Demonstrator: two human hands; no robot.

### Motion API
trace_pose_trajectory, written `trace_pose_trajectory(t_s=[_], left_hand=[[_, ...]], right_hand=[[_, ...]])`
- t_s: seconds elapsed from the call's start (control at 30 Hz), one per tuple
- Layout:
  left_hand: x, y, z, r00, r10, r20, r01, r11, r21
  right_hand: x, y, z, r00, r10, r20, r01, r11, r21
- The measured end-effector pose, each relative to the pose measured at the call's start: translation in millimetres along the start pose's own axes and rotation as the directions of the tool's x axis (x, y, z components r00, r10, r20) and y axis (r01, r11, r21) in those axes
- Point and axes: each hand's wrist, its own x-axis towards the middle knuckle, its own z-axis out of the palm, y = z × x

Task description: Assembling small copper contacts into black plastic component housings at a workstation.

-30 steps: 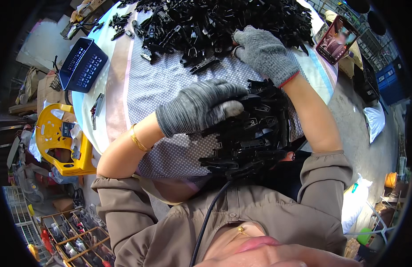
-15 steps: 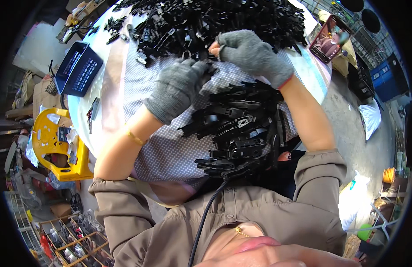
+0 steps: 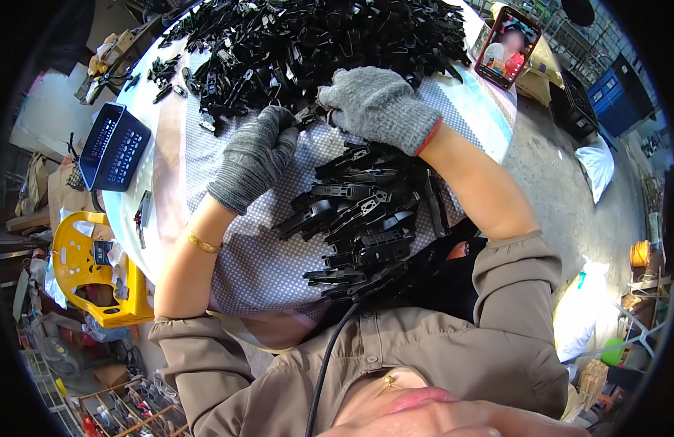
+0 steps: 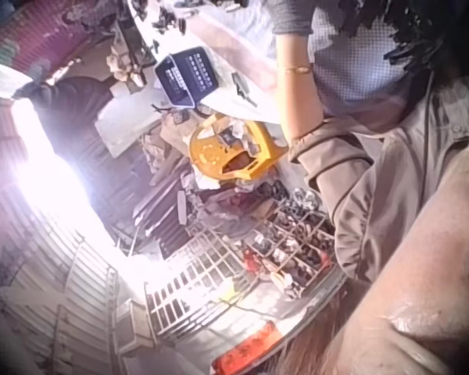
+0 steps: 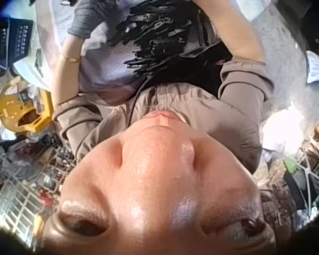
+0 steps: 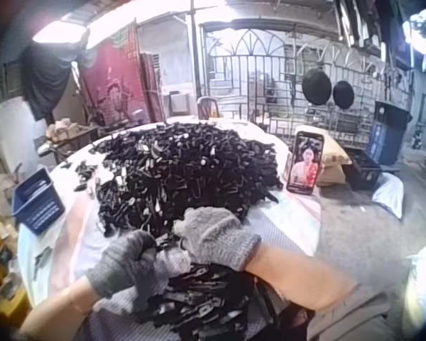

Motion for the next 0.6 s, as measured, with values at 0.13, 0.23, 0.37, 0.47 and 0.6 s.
trace_pose_trajectory(t_s=[0.13,0.23,0.37,0.47,0.6], left_hand=[[-4,-1,-1,0.997,-0.071,0.016,0.072,0.987,-0.14],[-5,4,-5,0.982,-0.17,0.086,0.188,0.941,-0.283],[-4,14,-14,0.934,-0.273,0.232,0.356,0.784,-0.509],[-4,16,-15,0.925,-0.239,0.297,0.371,0.745,-0.554],[-6,20,-15,0.91,-0.248,0.333,0.406,0.696,-0.592]], right_hand=[[-1,4,10,0.989,-0.002,-0.145,0.014,0.997,0.081],[-3,12,12,0.946,-0.04,-0.321,0.117,0.968,0.223],[-5,25,12,0.94,0.0,-0.342,0.191,0.829,0.526],[-7,12,-1,0.993,0.119,0.019,-0.058,0.337,0.94],[-6,11,10,0.999,0.049,0.009,-0.002,-0.137,0.991]])
